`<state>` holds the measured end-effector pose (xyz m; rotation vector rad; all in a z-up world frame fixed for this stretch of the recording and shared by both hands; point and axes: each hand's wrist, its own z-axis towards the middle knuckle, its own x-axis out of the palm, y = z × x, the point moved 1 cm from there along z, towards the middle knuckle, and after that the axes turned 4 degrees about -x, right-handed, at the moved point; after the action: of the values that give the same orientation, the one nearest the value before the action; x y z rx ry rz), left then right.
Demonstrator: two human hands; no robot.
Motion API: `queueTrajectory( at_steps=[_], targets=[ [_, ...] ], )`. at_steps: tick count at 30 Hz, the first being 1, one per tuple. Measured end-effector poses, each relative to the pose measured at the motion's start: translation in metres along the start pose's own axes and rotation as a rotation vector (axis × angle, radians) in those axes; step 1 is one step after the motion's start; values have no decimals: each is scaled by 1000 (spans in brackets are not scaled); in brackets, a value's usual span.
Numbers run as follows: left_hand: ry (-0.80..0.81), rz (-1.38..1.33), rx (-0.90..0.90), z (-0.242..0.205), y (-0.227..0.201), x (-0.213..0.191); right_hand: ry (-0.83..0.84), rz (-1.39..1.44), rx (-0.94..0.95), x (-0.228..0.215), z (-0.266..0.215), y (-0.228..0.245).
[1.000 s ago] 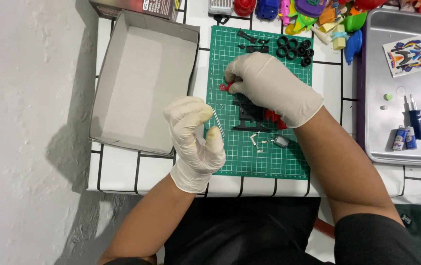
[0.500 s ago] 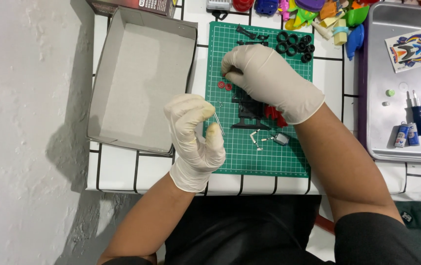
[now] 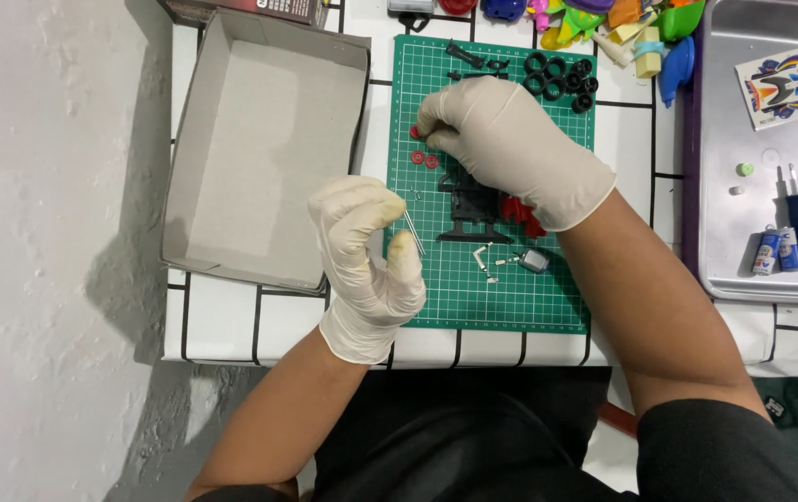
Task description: The person assembles a model kit on a green cutting mat, handling red and black plastic parts, small screws, and a blue glue tube. They apply glue to a small component and attach it to the main black chassis, then insert screws and other pieces into the assembly.
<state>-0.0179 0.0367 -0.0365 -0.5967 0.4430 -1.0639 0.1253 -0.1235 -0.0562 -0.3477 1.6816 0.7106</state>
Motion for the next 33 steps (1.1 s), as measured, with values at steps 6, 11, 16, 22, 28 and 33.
queueTrajectory(
  at_steps=[6,11,16,22,28,33],
  targets=[
    [-3,9,3,0,0,0,-182,-46,-235,12,-3,-7],
    [6,10,-5,0,-1,-2,-276,-141,-329,-2,-7,4],
    [10,7,-1,0,0,-2,-312,-161,-382,5,-7,1],
    [13,3,-8,1,-2,-2,-302,-103,-390,1,-15,4],
    [3,15,3,1,-1,-2,-310,-176,-352,1,-21,5],
    [-3,19,10,2,-3,-2,-279,-112,-327,2,-22,9]
  ],
)
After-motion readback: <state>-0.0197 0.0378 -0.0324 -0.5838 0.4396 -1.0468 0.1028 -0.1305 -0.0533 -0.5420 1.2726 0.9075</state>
